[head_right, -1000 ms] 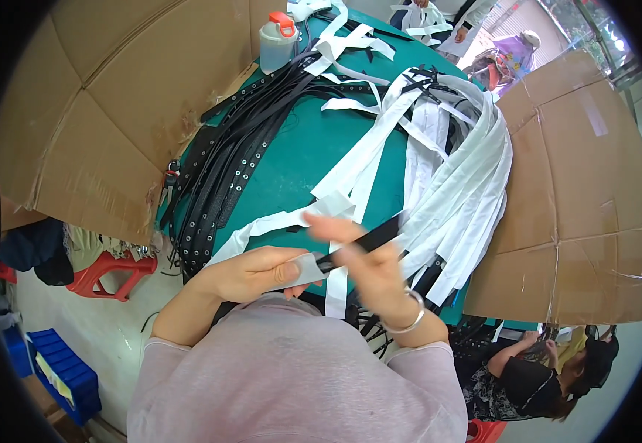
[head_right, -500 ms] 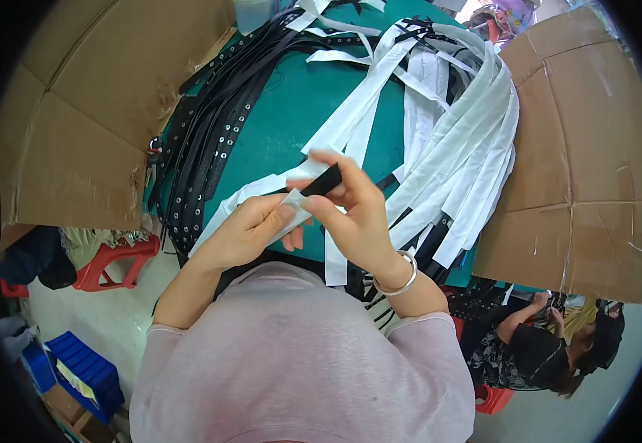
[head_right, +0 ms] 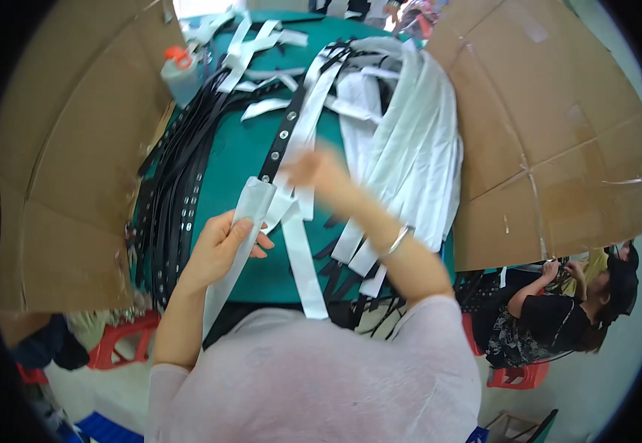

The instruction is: Wrapping black leather belts with white protective strips in a factory environment.

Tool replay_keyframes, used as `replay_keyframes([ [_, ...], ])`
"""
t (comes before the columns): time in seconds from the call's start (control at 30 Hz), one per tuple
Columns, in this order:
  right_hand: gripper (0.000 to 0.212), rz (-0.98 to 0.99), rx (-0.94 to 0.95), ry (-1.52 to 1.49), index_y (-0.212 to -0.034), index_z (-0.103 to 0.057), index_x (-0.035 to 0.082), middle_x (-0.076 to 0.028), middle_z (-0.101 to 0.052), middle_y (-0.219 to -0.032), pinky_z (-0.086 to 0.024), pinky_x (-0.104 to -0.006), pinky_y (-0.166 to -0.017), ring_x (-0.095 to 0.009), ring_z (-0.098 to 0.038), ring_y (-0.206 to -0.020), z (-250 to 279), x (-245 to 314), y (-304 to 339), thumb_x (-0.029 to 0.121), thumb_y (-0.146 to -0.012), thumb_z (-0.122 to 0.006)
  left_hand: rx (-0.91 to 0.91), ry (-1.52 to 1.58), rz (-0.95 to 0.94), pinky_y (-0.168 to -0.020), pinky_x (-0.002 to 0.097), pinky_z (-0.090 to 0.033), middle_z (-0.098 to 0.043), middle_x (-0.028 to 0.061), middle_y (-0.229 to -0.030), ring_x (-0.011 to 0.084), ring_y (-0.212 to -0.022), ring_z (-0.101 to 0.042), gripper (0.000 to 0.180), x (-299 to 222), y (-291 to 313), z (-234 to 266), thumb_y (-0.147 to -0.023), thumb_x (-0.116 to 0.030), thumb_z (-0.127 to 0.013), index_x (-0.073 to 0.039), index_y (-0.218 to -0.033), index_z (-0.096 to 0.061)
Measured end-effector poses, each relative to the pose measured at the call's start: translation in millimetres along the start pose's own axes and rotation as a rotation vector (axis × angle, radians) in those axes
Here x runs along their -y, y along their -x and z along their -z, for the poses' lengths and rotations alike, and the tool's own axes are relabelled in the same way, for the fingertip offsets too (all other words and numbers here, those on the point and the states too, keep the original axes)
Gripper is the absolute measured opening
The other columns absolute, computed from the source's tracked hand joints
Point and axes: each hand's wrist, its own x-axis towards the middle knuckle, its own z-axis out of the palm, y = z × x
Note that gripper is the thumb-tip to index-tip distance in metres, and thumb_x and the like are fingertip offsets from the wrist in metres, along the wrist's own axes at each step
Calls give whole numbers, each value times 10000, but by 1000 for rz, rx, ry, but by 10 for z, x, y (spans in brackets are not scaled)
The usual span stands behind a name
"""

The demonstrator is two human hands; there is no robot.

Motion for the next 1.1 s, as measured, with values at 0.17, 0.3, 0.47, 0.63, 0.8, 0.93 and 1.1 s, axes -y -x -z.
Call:
replay_keyframes([
  [0.17,191,-461,-184,-245,-887,-645,10,-27,-640,-821,-504,-234,-605,-78,-588,-693,-121,504,124,197,-850,-644,75,-214,-28,-750,293,-504,-665,122,-884,175,-816,-655,297,35,-44,-37,-881,-127,-550,46,-1115,-493],
  [0.3,239,-319,-487,108,-807,-583,58,-4,-573,-687,-422,-193,-475,-70,-513,-523,1333,660,-88,277,-902,-569,416,-414,200,-769,293,-487,-673,68,-874,120,-832,-631,279,330,245,277,-889,-130,-542,-11,-1141,-534],
  [0.47,242,-264,-630,224,-754,-588,107,30,-524,-624,-355,-190,-454,-32,-441,-515,3648,590,-789,276,-918,-535,460,-111,108,-710,282,-490,-640,66,-791,120,-751,-619,251,402,-347,-480,-927,-235,-524,-11,-1015,-594],
  [0.63,224,257,-564,671,-883,-614,-10,-46,-571,-668,-460,-319,-542,-173,-578,-615,3437,549,-1271,189,-887,-511,116,-92,-455,-992,416,-342,-348,284,-1330,355,-1232,-389,579,432,-1658,-1957,-854,-269,-594,-13,-1320,-364],
  [0.8,347,41,-70,818,-1087,-579,21,-152,-588,-1042,-462,-358,-819,-287,-580,-920,1274,-635,-431,155,-778,-665,-105,-850,-447,-1000,607,-243,-286,245,-1382,465,-1258,-294,800,615,-1117,-818,-630,-325,-768,-107,-1313,-414],
  [0.93,657,-732,-13,142,-1320,-381,19,-162,-535,-1095,-523,-297,-659,-185,-576,-835,432,-1163,-42,246,-790,-696,-341,-1145,29,-887,741,-196,-165,227,-1423,519,-1259,-192,887,1047,-593,-302,-542,-358,-809,-188,-1321,-421],
  [1.1,792,-321,204,514,-1352,-320,28,-273,-393,-1132,-407,-380,-901,-401,-457,-1040,-253,-1245,-271,65,-645,-675,-548,-709,-474,-950,599,-285,-322,296,-1231,513,-1155,-310,659,1410,-1133,-185,-696,30,-563,-67,-1319,-369],
])
